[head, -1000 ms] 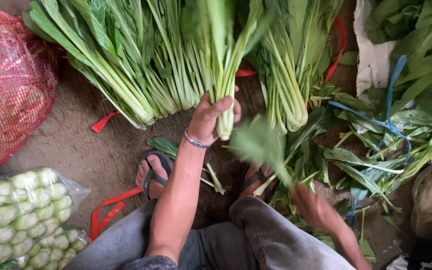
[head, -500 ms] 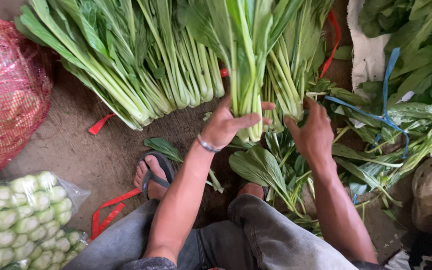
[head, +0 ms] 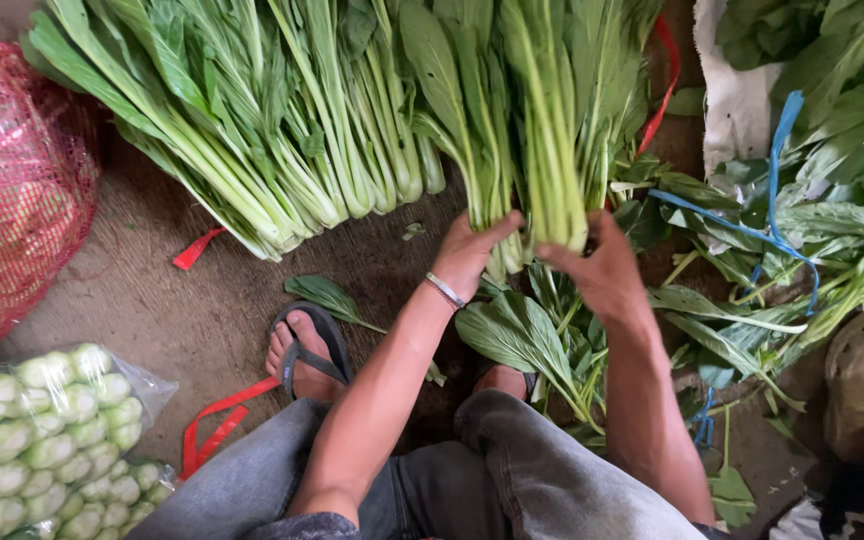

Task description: The person sits on the floor of a produce area and sorts leafy green vegetables, picking individual stalks from a pile, stripping damaged leaves aside, and aligning the stalks into neat rows on the ground. They repeatedly gather, turn, and place the vegetables to build up ordered bunches.

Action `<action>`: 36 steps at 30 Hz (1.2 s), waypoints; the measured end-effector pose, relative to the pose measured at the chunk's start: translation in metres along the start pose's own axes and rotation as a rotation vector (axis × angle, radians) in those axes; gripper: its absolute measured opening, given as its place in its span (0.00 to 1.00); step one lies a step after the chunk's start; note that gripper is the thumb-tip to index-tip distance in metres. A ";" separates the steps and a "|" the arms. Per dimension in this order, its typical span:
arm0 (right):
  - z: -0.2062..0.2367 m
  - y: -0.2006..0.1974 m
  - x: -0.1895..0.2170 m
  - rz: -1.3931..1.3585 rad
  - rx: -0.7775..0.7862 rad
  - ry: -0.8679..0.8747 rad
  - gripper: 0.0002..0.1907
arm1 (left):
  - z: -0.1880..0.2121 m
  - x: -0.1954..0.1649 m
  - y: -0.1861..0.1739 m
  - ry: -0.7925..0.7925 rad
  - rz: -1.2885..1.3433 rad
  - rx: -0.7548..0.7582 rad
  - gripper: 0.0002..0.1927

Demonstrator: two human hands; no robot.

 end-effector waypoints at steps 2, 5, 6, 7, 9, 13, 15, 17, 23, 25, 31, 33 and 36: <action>0.006 0.014 0.009 0.028 0.054 -0.025 0.31 | 0.000 -0.006 0.009 0.038 -0.008 0.069 0.50; 0.016 0.032 0.020 0.016 0.144 -0.039 0.26 | 0.004 0.005 0.011 -0.119 -0.113 0.088 0.42; 0.019 0.034 0.025 0.069 0.123 -0.090 0.25 | 0.004 0.004 0.014 -0.068 -0.038 0.110 0.39; 0.023 0.036 0.031 0.121 0.100 -0.140 0.23 | 0.005 0.003 0.016 -0.017 0.037 0.132 0.37; 0.025 0.035 0.024 0.256 0.047 0.003 0.21 | 0.004 0.006 0.017 0.032 0.083 0.117 0.34; 0.031 0.033 0.030 0.272 -0.009 -0.037 0.18 | 0.003 0.015 0.015 0.087 0.046 0.036 0.30; 0.034 0.032 0.031 0.332 -0.065 -0.057 0.16 | 0.003 0.017 0.018 0.117 0.095 0.036 0.28; 0.038 0.033 0.032 0.359 -0.115 -0.118 0.15 | 0.002 0.018 0.021 0.129 0.163 0.041 0.25; 0.045 0.039 0.032 0.385 -0.226 -0.352 0.15 | 0.001 0.023 0.020 0.138 0.222 -0.003 0.21; 0.045 0.042 0.031 0.407 -0.249 -0.410 0.17 | 0.001 0.028 0.021 0.112 0.272 -0.028 0.20; 0.044 0.042 0.021 0.348 -0.316 -0.486 0.15 | 0.001 0.029 0.023 0.166 0.290 -0.110 0.17; 0.042 0.041 0.015 0.341 -0.312 -0.472 0.14 | 0.002 0.025 0.025 0.207 0.265 -0.131 0.16; 0.042 0.038 0.009 0.349 -0.366 -0.558 0.12 | 0.007 0.020 0.028 0.197 0.180 -0.165 0.16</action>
Point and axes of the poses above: each hand's wrist, its own z-axis away from the middle knuckle, its own y-axis out of the palm, x = y × z, the point moved 7 cm from there along -z, towards the middle knuckle, and after that the axes turned 12 degrees about y, right-handed, at the moved point
